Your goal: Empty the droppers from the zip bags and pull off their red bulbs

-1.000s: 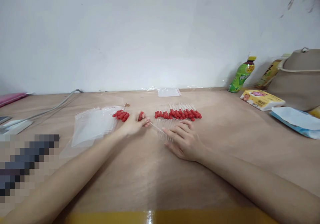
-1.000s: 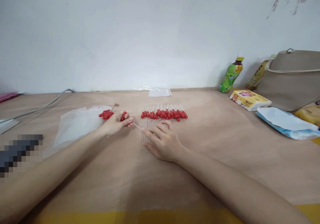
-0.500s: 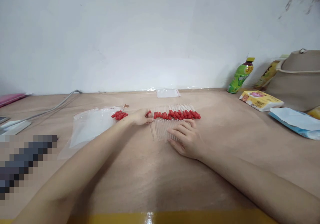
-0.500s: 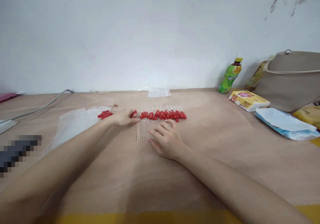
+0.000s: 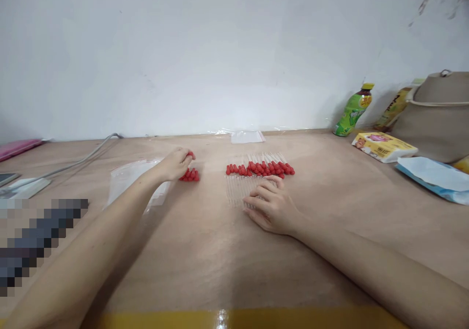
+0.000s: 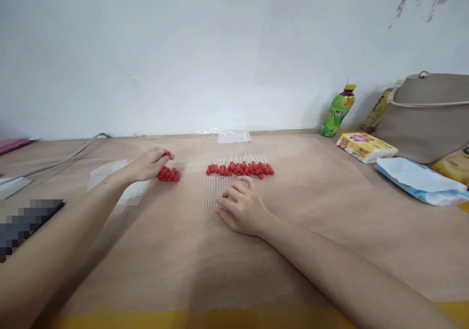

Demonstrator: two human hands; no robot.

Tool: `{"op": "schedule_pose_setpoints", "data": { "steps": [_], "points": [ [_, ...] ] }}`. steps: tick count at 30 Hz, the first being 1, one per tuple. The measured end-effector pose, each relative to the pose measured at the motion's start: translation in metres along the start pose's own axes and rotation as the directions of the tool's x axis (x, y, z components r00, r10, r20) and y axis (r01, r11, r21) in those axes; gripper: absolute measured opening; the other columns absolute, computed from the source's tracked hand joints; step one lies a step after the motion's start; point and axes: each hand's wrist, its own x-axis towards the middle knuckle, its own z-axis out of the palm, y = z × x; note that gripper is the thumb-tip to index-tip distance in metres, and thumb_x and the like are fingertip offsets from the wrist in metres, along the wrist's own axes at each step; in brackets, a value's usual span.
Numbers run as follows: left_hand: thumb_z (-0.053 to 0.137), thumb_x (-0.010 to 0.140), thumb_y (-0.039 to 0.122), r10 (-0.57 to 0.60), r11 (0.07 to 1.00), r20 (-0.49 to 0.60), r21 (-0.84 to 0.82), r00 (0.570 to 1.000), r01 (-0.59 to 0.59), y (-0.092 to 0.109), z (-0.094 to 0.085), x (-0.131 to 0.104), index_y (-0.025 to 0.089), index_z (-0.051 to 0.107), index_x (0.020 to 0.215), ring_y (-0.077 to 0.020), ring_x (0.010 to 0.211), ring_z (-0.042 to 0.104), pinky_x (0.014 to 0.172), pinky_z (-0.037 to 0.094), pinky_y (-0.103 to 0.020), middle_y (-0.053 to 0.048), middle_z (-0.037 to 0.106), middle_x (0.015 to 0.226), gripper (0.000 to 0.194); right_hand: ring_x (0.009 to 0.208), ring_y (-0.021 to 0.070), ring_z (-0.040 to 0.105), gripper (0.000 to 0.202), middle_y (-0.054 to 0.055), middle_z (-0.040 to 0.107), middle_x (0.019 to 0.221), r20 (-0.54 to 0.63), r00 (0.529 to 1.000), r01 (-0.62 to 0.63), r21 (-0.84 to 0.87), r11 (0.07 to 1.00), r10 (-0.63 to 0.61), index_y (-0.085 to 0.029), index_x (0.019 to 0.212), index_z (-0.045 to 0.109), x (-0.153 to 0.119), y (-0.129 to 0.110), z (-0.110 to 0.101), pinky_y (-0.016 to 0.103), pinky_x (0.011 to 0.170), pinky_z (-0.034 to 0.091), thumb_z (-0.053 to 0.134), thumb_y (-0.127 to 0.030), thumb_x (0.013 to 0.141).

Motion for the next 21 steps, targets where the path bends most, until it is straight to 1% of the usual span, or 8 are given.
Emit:
{"op": "schedule_pose_setpoints", "data": {
  "steps": [3,7,9,11,13,15,18,21],
  "points": [
    [0.039,0.078,0.024,0.028,0.997,-0.085,0.075,0.996,-0.022,-0.007,0.001,-0.005,0.015,0.058,0.088,-0.0218,0.089,0.053,0.080,0.041,-0.034,-0.008,0.051,0.087,0.023,0.075,0.0146,0.052,0.012,0.000,0.062,0.075,-0.002,1.000,0.002,0.000,1.000,-0.002,-0.021,0.086,0.063,-0.001,0.000,0.001,0.042,0.090,0.028,0.053,-0.027,0.080],
    [0.044,0.077,0.021,0.114,0.969,-0.108,0.232,0.988,-0.086,0.001,0.022,-0.014,0.016,0.054,0.104,-0.0215,0.079,0.056,0.068,0.042,-0.033,-0.007,0.056,0.087,0.030,0.076,0.0149,0.051,0.013,0.001,0.062,0.077,0.005,1.000,-0.006,-0.004,1.000,0.006,-0.021,0.087,0.062,-0.002,0.000,0.001,0.041,0.090,0.028,0.053,-0.027,0.080],
    [0.047,0.078,0.023,0.155,0.935,-0.126,0.338,0.980,-0.105,0.007,0.035,-0.016,0.015,0.050,0.109,-0.0237,0.079,0.056,0.068,0.041,-0.034,-0.008,0.060,0.083,0.032,0.077,0.0149,0.051,0.013,0.000,0.062,0.077,0.007,1.000,-0.007,-0.005,1.000,0.007,-0.021,0.087,0.062,-0.002,0.000,0.001,0.042,0.090,0.028,0.053,-0.027,0.080],
    [0.049,0.080,0.030,0.228,0.870,-0.145,0.475,0.963,-0.135,0.009,0.045,-0.015,0.013,0.052,0.100,-0.0264,0.082,0.056,0.072,0.039,-0.037,-0.010,0.062,0.081,0.026,0.077,0.0147,0.051,0.012,0.000,0.061,0.077,0.008,1.000,-0.007,-0.005,1.000,0.007,-0.022,0.087,0.062,-0.002,0.000,0.001,0.042,0.090,0.027,0.053,-0.026,0.080],
    [0.049,0.081,0.034,0.306,0.784,-0.128,0.596,0.943,-0.173,0.006,0.053,-0.012,0.014,0.056,0.087,-0.0282,0.084,0.056,0.077,0.037,-0.041,-0.012,0.064,0.081,0.022,0.077,0.0145,0.051,0.012,0.000,0.061,0.077,0.004,1.000,-0.005,-0.005,1.000,0.005,-0.021,0.086,0.062,-0.002,0.000,0.001,0.041,0.090,0.027,0.053,-0.027,0.080],
    [0.050,0.082,0.037,0.349,0.730,-0.104,0.654,0.931,-0.200,0.000,0.057,-0.010,0.015,0.058,0.078,-0.0286,0.084,0.055,0.077,0.035,-0.041,-0.012,0.064,0.079,0.024,0.076,0.0140,0.051,0.012,0.000,0.062,0.077,0.001,1.000,-0.002,-0.004,1.000,0.002,-0.021,0.086,0.063,-0.002,0.000,0.001,0.041,0.091,0.026,0.053,-0.027,0.080],
    [0.048,0.083,0.044,0.389,0.707,-0.113,0.673,0.914,-0.218,-0.007,0.057,-0.011,0.016,0.059,0.075,-0.0280,0.083,0.054,0.075,0.035,-0.040,-0.012,0.063,0.079,0.031,0.076,0.0136,0.051,0.012,0.000,0.061,0.076,-0.003,1.000,0.001,-0.002,1.000,-0.001,-0.021,0.085,0.063,-0.002,0.000,0.001,0.042,0.092,0.025,0.053,-0.026,0.080],
    [0.045,0.083,0.047,0.418,0.707,-0.148,0.673,0.896,-0.219,-0.004,0.055,-0.014,0.015,0.059,0.076,-0.0281,0.087,0.051,0.075,0.036,-0.040,-0.012,0.059,0.083,0.036,0.075,0.0135,0.051,0.011,0.000,0.061,0.076,-0.004,1.000,0.003,-0.001,1.000,-0.003,-0.021,0.084,0.063,-0.002,0.000,0.001,0.042,0.091,0.026,0.053,-0.026,0.080]
  ]
}}
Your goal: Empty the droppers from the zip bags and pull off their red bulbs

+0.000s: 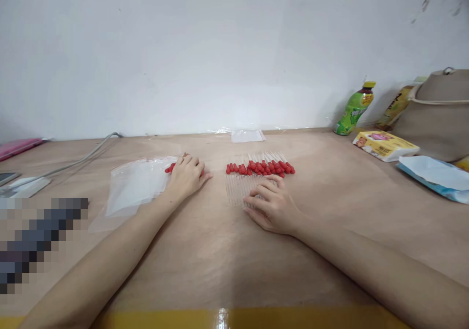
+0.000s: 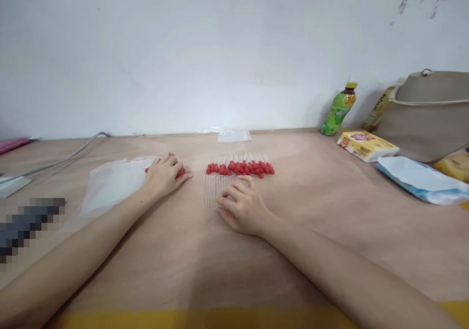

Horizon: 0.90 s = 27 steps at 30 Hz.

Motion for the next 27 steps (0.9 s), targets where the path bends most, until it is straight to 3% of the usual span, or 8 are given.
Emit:
{"op": "schedule_pose_setpoints", "data": {
  "steps": [6,11,17,23,25,27],
  "points": [
    [0.046,0.081,0.039,-0.086,0.982,-0.017,-0.169,0.996,0.082,0.024,-0.012,0.010,0.016,0.060,0.079,-0.0251,0.089,0.050,0.083,0.035,-0.041,-0.010,0.055,0.091,0.027,0.075,0.0136,0.051,0.012,0.000,0.061,0.077,0.012,1.000,0.006,-0.008,1.000,-0.006,-0.021,0.084,0.063,-0.001,0.001,0.000,0.043,0.092,0.026,0.053,-0.026,0.081],
    [0.050,0.077,0.050,-0.115,0.930,0.119,-0.335,0.986,0.149,0.042,-0.007,0.029,0.018,0.063,0.077,-0.0259,0.091,0.050,0.082,0.036,-0.041,-0.008,0.054,0.092,0.035,0.076,0.0137,0.051,0.012,0.000,0.061,0.078,0.016,1.000,0.009,-0.018,1.000,-0.008,-0.021,0.083,0.063,-0.001,0.001,0.000,0.042,0.092,0.026,0.053,-0.027,0.081],
    [0.054,0.074,0.041,-0.207,0.836,0.275,-0.450,0.939,0.316,0.045,-0.002,0.044,0.020,0.066,0.068,-0.0259,0.097,0.049,0.086,0.037,-0.040,-0.006,0.055,0.089,0.025,0.076,0.0132,0.051,0.012,0.000,0.060,0.078,0.023,1.000,0.008,-0.021,1.000,-0.008,-0.021,0.081,0.063,-0.001,0.001,0.000,0.043,0.093,0.026,0.053,-0.027,0.081],
    [0.054,0.073,0.038,-0.386,0.766,0.201,-0.474,0.900,0.434,0.039,-0.006,0.036,0.018,0.065,0.067,-0.0257,0.095,0.049,0.084,0.040,-0.040,-0.007,0.054,0.088,0.024,0.075,0.0130,0.051,0.011,-0.001,0.060,0.076,0.027,1.000,0.009,-0.019,1.000,-0.009,-0.022,0.080,0.063,-0.002,0.001,0.000,0.043,0.093,0.027,0.053,-0.026,0.081],
    [0.055,0.073,0.037,-0.383,0.766,0.110,-0.517,0.917,0.382,0.036,-0.013,0.027,0.018,0.064,0.069,-0.0243,0.091,0.049,0.083,0.040,-0.040,-0.006,0.054,0.085,0.021,0.076,0.0136,0.053,0.011,0.000,0.061,0.078,-0.001,1.000,0.003,-0.029,1.000,-0.003,-0.021,0.083,0.063,-0.002,0.001,0.000,0.042,0.092,0.029,0.053,-0.025,0.080],
    [0.054,0.075,0.033,-0.307,0.795,-0.011,-0.552,0.952,0.250,0.034,-0.023,0.013,0.017,0.062,0.074,-0.0217,0.087,0.050,0.082,0.040,-0.039,-0.005,0.054,0.083,0.017,0.085,0.0165,0.055,0.019,0.005,0.062,0.091,-0.087,0.995,-0.046,-0.059,0.997,0.040,-0.020,0.096,0.062,-0.001,0.002,0.000,0.041,0.090,0.033,0.053,-0.026,0.080]
  ]
}}
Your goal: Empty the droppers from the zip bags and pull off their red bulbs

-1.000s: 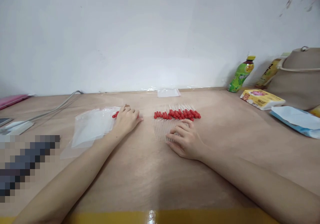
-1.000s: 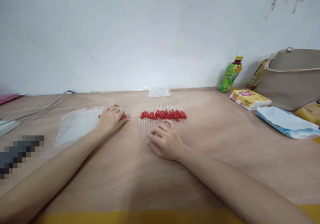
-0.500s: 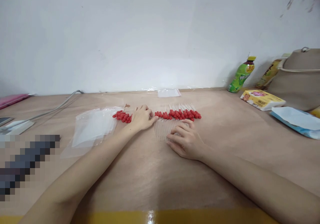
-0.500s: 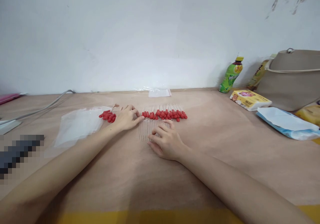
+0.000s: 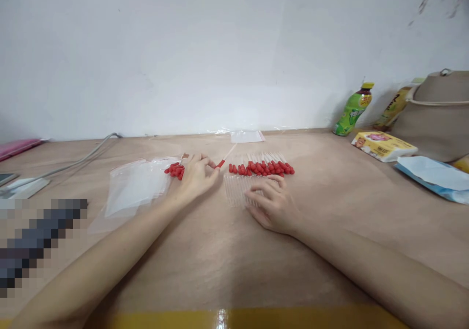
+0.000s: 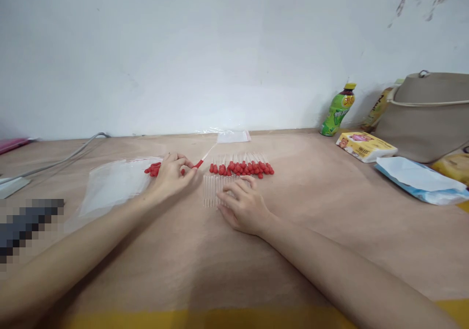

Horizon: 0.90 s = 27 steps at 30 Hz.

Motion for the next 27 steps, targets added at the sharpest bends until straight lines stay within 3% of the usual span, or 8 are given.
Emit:
{"op": "schedule_pose_setpoints", "data": {
  "steps": [3,5,7,11,16,19,21,27],
  "points": [
    [0.054,0.077,0.025,0.248,0.968,-0.030,-0.034,0.968,-0.249,0.003,-0.014,-0.025,0.016,0.059,0.079,-0.0192,0.083,0.051,0.079,0.042,-0.036,-0.006,0.056,0.085,0.011,0.111,0.0234,0.048,0.045,0.013,0.052,0.120,-0.103,0.990,-0.101,-0.077,0.992,0.093,-0.017,0.122,0.049,0.001,0.001,0.000,0.041,0.093,0.035,0.054,-0.031,0.080],
    [0.056,0.076,0.023,0.387,0.920,-0.054,-0.046,0.921,-0.389,0.005,-0.017,-0.043,0.016,0.058,0.081,-0.0180,0.080,0.051,0.075,0.042,-0.034,-0.006,0.058,0.086,0.009,0.121,0.0260,0.040,0.053,0.015,0.046,0.129,-0.077,0.991,-0.118,-0.119,0.986,0.109,-0.015,0.129,0.042,0.001,0.001,0.000,0.045,0.099,0.030,0.053,-0.035,0.080],
    [0.058,0.075,0.021,0.470,0.877,-0.083,-0.064,0.879,-0.476,0.006,-0.015,-0.057,0.018,0.058,0.084,-0.0169,0.078,0.052,0.072,0.042,-0.033,-0.005,0.060,0.085,0.009,0.124,0.0266,0.038,0.049,0.014,0.047,0.130,-0.020,0.996,-0.094,-0.133,0.987,0.092,-0.017,0.125,0.047,0.002,0.001,0.000,0.049,0.103,0.024,0.053,-0.038,0.081],
    [0.059,0.074,0.018,0.469,0.866,-0.132,-0.123,0.873,-0.484,0.009,-0.008,-0.070,0.020,0.058,0.088,-0.0164,0.078,0.054,0.071,0.043,-0.032,-0.004,0.062,0.086,0.014,0.121,0.0239,0.043,0.023,0.007,0.056,0.122,0.058,0.998,-0.026,-0.086,0.996,0.031,-0.024,0.102,0.062,0.001,0.002,0.002,0.053,0.105,0.019,0.052,-0.034,0.084],
    [0.057,0.077,0.023,0.437,0.876,-0.092,-0.183,0.895,-0.446,0.014,-0.007,-0.067,0.019,0.058,0.093,-0.0195,0.094,0.058,0.083,0.046,-0.036,-0.007,0.062,0.100,0.016,0.117,0.0221,0.047,0.014,0.003,0.063,0.112,0.077,0.997,0.015,-0.008,1.000,-0.014,-0.024,0.090,0.066,0.000,0.003,0.004,0.054,0.107,0.016,0.053,-0.029,0.084],
    [0.057,0.079,0.029,0.478,0.861,-0.004,-0.197,0.878,-0.470,0.017,-0.004,-0.065,0.018,0.057,0.105,-0.0233,0.115,0.049,0.097,0.040,-0.041,-0.010,0.058,0.117,0.027,0.116,0.0211,0.049,0.014,0.002,0.064,0.109,0.064,0.997,0.032,0.026,0.999,-0.034,-0.024,0.088,0.066,0.001,0.000,0.006,0.053,0.107,0.015,0.054,-0.029,0.084],
    [0.055,0.082,0.028,0.522,0.838,0.041,-0.207,0.852,-0.504,0.019,-0.001,-0.064,0.019,0.059,0.104,-0.0219,0.116,0.049,0.100,0.038,-0.042,-0.008,0.061,0.113,0.024,0.114,0.0207,0.050,0.015,0.002,0.065,0.106,0.062,0.997,0.040,0.046,0.998,-0.042,-0.024,0.089,0.066,0.002,-0.003,0.007,0.052,0.108,0.016,0.053,-0.029,0.084],
    [0.051,0.085,0.022,0.580,0.799,-0.005,-0.193,0.815,-0.570,0.020,0.004,-0.066,0.017,0.059,0.103,-0.0193,0.114,0.052,0.101,0.038,-0.041,-0.006,0.065,0.107,0.020,0.113,0.0230,0.052,0.024,0.006,0.065,0.107,0.132,0.988,0.065,0.105,0.992,-0.079,-0.018,0.103,0.062,0.002,-0.004,0.009,0.055,0.107,0.021,0.049,-0.030,0.086]
  ]
}}
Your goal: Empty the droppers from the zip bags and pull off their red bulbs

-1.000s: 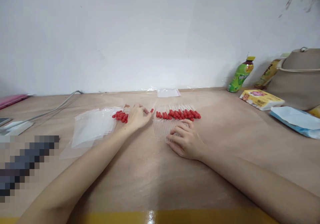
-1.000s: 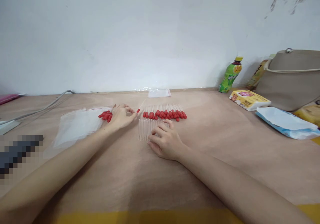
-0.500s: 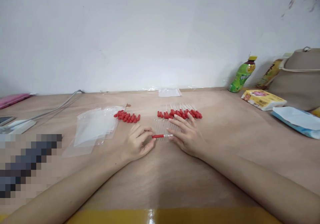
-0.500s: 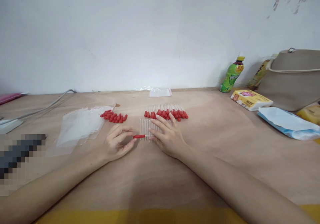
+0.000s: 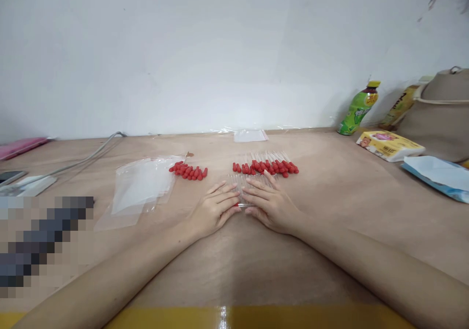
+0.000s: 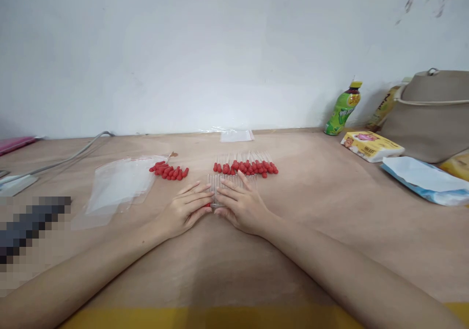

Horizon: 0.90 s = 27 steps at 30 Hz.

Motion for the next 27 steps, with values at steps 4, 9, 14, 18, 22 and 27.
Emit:
{"op": "schedule_pose_setpoints", "data": {
  "steps": [4,9,14,18,22,27],
  "points": [
    [0.048,0.087,0.021,0.012,1.000,0.022,0.009,1.000,-0.012,0.004,-0.002,0.001,0.015,0.059,0.101,-0.0193,0.112,0.053,0.102,0.039,-0.041,-0.009,0.064,0.109,0.019,0.110,0.0215,0.055,0.024,0.009,0.066,0.104,-0.021,0.997,0.072,0.060,0.996,-0.071,-0.012,0.102,0.062,-0.001,0.000,0.001,0.046,0.102,0.037,0.046,-0.022,0.088],
    [0.044,0.088,0.020,0.037,0.999,0.061,-0.019,0.997,-0.036,0.006,-0.005,0.002,0.015,0.058,0.097,-0.0175,0.110,0.055,0.103,0.038,-0.041,-0.010,0.064,0.108,0.018,0.107,0.0183,0.057,0.024,0.011,0.065,0.106,-0.010,0.993,0.119,0.103,0.988,-0.119,-0.011,0.102,0.061,0.000,-0.001,-0.001,0.041,0.102,0.040,0.044,-0.020,0.088],
    [0.044,0.088,0.021,0.052,0.999,0.074,-0.003,0.996,-0.052,0.006,-0.009,0.002,0.014,0.058,0.093,-0.0192,0.112,0.053,0.104,0.037,-0.042,-0.010,0.064,0.108,0.017,0.106,0.0177,0.057,0.023,0.011,0.065,0.106,-0.039,0.988,0.155,0.089,0.984,-0.152,-0.011,0.102,0.062,-0.001,-0.002,-0.003,0.036,0.100,0.043,0.047,-0.019,0.087],
    [0.042,0.088,0.021,0.048,0.999,0.089,-0.010,0.995,-0.047,0.006,-0.010,0.000,0.015,0.059,0.094,-0.0193,0.112,0.054,0.103,0.038,-0.043,-0.010,0.063,0.110,0.019,0.107,0.0165,0.057,0.023,0.010,0.065,0.107,-0.042,0.987,0.160,0.080,0.984,-0.157,-0.013,0.103,0.062,-0.003,-0.001,-0.004,0.035,0.099,0.044,0.046,-0.018,0.087],
    [0.044,0.088,0.020,0.047,0.999,0.082,-0.021,0.996,-0.045,0.006,-0.010,-0.002,0.014,0.058,0.096,-0.0192,0.111,0.054,0.103,0.039,-0.042,-0.010,0.064,0.108,0.018,0.106,0.0153,0.057,0.023,0.010,0.065,0.107,-0.059,0.986,0.164,0.091,0.982,-0.159,-0.012,0.103,0.062,-0.004,-0.002,-0.005,0.033,0.098,0.045,0.046,-0.017,0.087],
    [0.044,0.088,0.020,0.069,0.998,0.059,-0.018,0.996,-0.068,0.006,-0.012,-0.002,0.014,0.059,0.093,-0.0192,0.109,0.056,0.102,0.040,-0.041,-0.009,0.066,0.103,0.017,0.106,0.0161,0.057,0.023,0.010,0.065,0.106,-0.098,0.977,0.198,0.084,0.977,-0.189,-0.011,0.104,0.061,-0.005,-0.002,-0.006,0.034,0.098,0.045,0.048,-0.015,0.085]
  ]
}}
